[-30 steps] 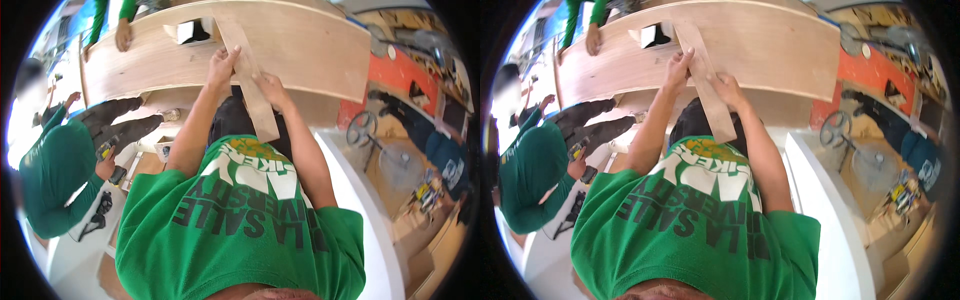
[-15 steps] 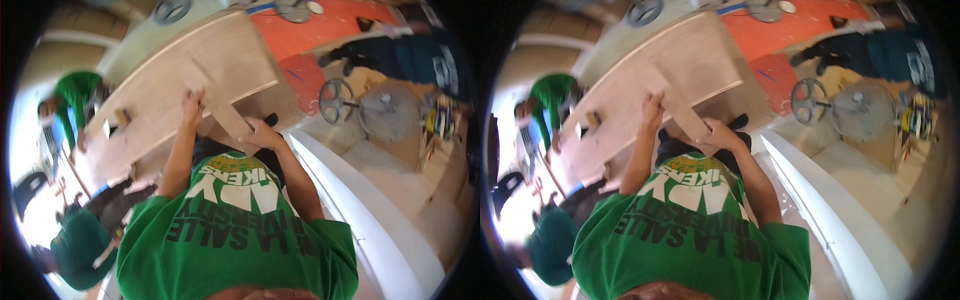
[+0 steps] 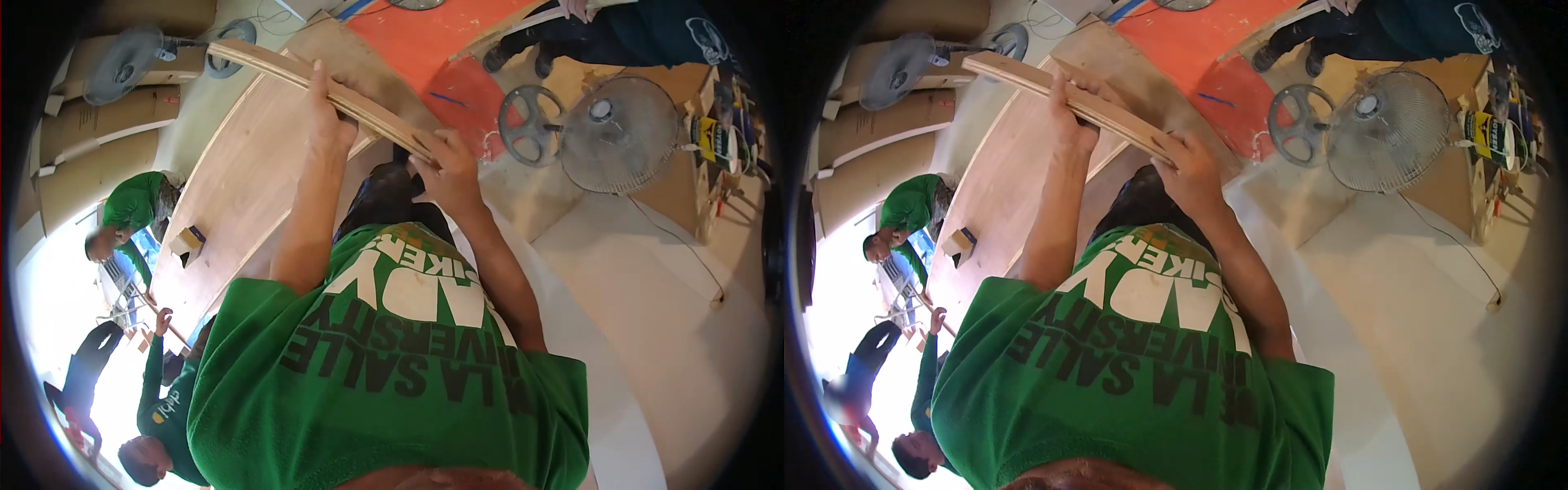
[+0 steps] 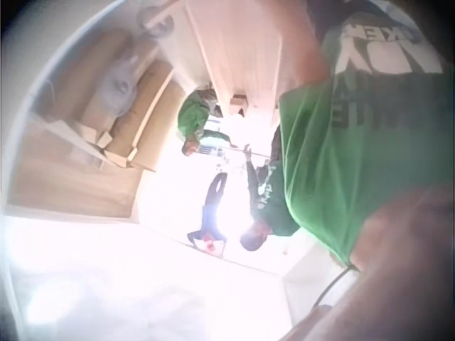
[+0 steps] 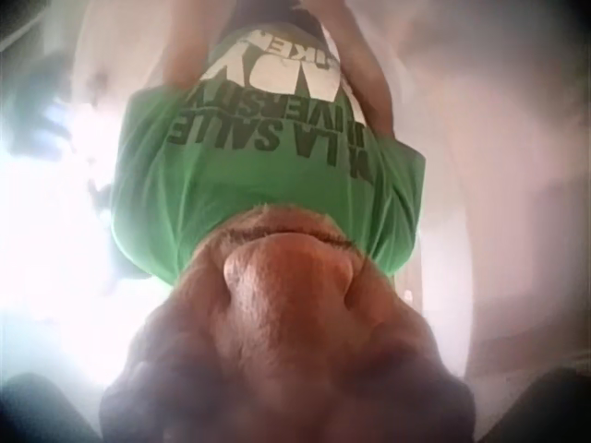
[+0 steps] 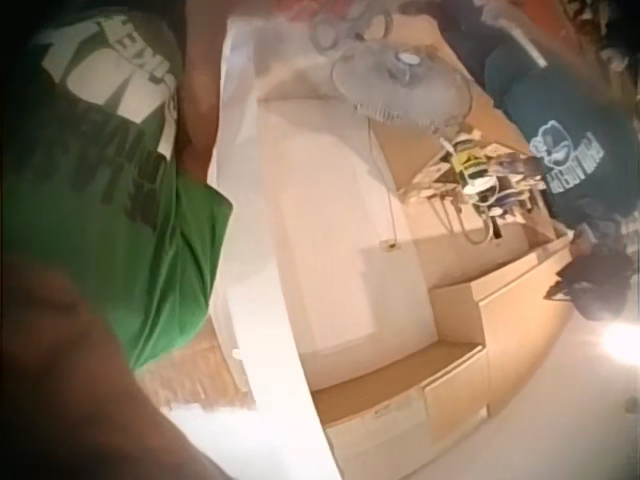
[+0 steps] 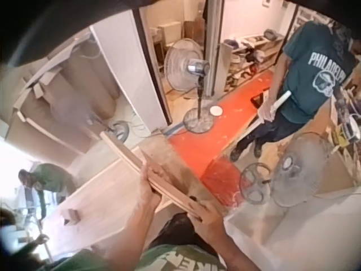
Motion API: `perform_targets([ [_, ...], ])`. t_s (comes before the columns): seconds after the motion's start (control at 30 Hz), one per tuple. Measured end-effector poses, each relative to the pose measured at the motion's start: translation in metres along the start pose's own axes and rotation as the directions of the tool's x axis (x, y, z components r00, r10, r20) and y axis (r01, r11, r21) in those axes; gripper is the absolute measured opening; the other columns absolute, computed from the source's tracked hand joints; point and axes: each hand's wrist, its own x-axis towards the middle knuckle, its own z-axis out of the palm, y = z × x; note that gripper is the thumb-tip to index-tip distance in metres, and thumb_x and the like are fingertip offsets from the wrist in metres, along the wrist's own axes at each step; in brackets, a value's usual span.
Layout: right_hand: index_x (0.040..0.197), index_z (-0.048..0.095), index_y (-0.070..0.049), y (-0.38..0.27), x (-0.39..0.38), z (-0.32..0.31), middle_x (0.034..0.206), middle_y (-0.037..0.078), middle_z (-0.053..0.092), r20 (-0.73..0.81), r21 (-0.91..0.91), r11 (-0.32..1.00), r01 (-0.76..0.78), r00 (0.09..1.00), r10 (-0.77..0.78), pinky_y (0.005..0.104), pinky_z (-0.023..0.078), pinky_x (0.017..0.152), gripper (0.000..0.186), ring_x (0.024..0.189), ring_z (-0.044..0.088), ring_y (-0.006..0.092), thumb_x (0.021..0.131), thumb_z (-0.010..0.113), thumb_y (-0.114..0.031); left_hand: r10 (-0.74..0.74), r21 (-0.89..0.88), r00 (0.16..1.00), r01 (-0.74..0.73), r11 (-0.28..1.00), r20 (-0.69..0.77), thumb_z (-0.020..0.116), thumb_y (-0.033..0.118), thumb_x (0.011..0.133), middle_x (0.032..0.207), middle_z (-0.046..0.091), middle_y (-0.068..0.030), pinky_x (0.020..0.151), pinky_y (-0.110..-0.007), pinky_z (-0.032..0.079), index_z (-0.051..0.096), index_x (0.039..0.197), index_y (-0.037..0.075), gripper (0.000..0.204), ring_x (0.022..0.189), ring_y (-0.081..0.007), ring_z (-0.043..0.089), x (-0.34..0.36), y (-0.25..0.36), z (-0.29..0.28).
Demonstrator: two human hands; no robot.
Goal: The person installs a wooden trim piece along a wall. They position the trim, hammer nails to secure it, and use a utility knife to trim excess material.
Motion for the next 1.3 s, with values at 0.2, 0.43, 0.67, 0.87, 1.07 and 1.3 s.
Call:
perform_targets([
  [0.2, 0.098, 0.064, 0.000, 0.024, 0.038, -0.029, 0.094, 0.015, 0.057, -0.076, -0.021, 0.999, -0.028, 0.997, 0.027, 0.0373, 0.050, 0.073, 0.033, 0.087, 0.058, 0.0312, 0.069, 0.077, -0.007, 0.138, -0.068, 0.989, -0.134, 0.989, 0.052, 0.051, 0.030, 0.091, 0.090, 0.049, -0.0047, 0.080, -0.041, 0.047, 0.049, 0.115, 0.011, 0.031, 0.083, -0.0210, 0.050, 0.025, 0.000, 0.058],
  [0.43, 0.095, 0.061, 0.001, 0.051, 0.063, -0.047, 0.094, 0.016, 0.056, -0.075, 0.012, 0.969, -0.249, 0.966, 0.249, 0.0397, 0.049, 0.074, 0.032, 0.089, 0.059, 0.0323, 0.070, 0.076, -0.009, 0.004, 0.028, 1.000, -0.004, 1.000, -0.010, 0.053, 0.025, 0.089, 0.095, 0.058, -0.0086, 0.074, -0.039, 0.051, 0.053, 0.109, 0.007, 0.027, 0.088, -0.0238, 0.059, 0.087, -0.047, 0.096],
  [0.67, 0.133, 0.041, 0.001, 0.097, 0.118, -0.082, 0.112, 0.023, 0.056, -0.083, -0.085, 0.976, -0.202, 0.977, 0.195, 0.0415, 0.047, 0.090, 0.070, 0.104, 0.057, 0.0403, 0.072, 0.073, -0.011, -0.205, 0.208, 0.948, 0.155, 0.966, 0.245, 0.052, 0.015, 0.088, 0.107, 0.060, -0.0116, 0.082, -0.037, 0.051, 0.052, 0.115, 0.002, 0.030, 0.095, -0.0224, 0.060, 0.126, -0.107, 0.166],
  [0.87, 0.140, 0.035, 0.002, 0.131, 0.200, -0.123, 0.128, 0.022, 0.050, -0.071, 0.081, 0.942, -0.326, 0.941, 0.331, 0.0383, 0.044, 0.096, 0.081, 0.117, 0.053, 0.0335, 0.072, 0.075, -0.015, -0.162, 0.666, 0.876, -0.214, 0.714, 0.455, 0.066, 0.013, 0.085, 0.124, 0.052, -0.0147, 0.094, -0.038, 0.047, 0.041, 0.133, 0.000, 0.055, 0.112, -0.0213, 0.053, 0.164, -0.095, 0.258],
  [1.07, 0.138, 0.039, 0.003, 0.238, 0.292, -0.137, 0.114, 0.011, 0.057, 0.080, 0.283, 0.839, -0.465, 0.883, 0.462, 0.0290, 0.046, 0.082, 0.062, 0.095, 0.054, 0.0167, 0.089, 0.064, -0.028, 0.001, 0.691, 0.932, -0.270, 0.671, 0.362, 0.075, 0.015, 0.081, 0.106, 0.062, -0.0109, 0.083, -0.033, 0.050, 0.047, 0.130, 0.000, 0.059, 0.094, -0.0171, 0.060, 0.260, -0.070, 0.271],
  [1.3, 0.128, 0.051, 0.000, 0.328, 0.461, -0.133, 0.089, 0.003, 0.059, 0.159, 0.377, 0.697, -0.610, 0.784, 0.600, 0.0274, 0.047, 0.060, 0.049, 0.073, 0.053, 0.0099, 0.090, 0.062, -0.028, 0.689, 0.814, 0.611, -0.578, 0.050, 0.391, 0.067, 0.003, 0.086, 0.094, 0.067, -0.0058, 0.073, -0.023, 0.049, 0.063, 0.108, 0.000, 0.023, 0.083, -0.0094, 0.059, 0.380, 0.062, 0.366],
])
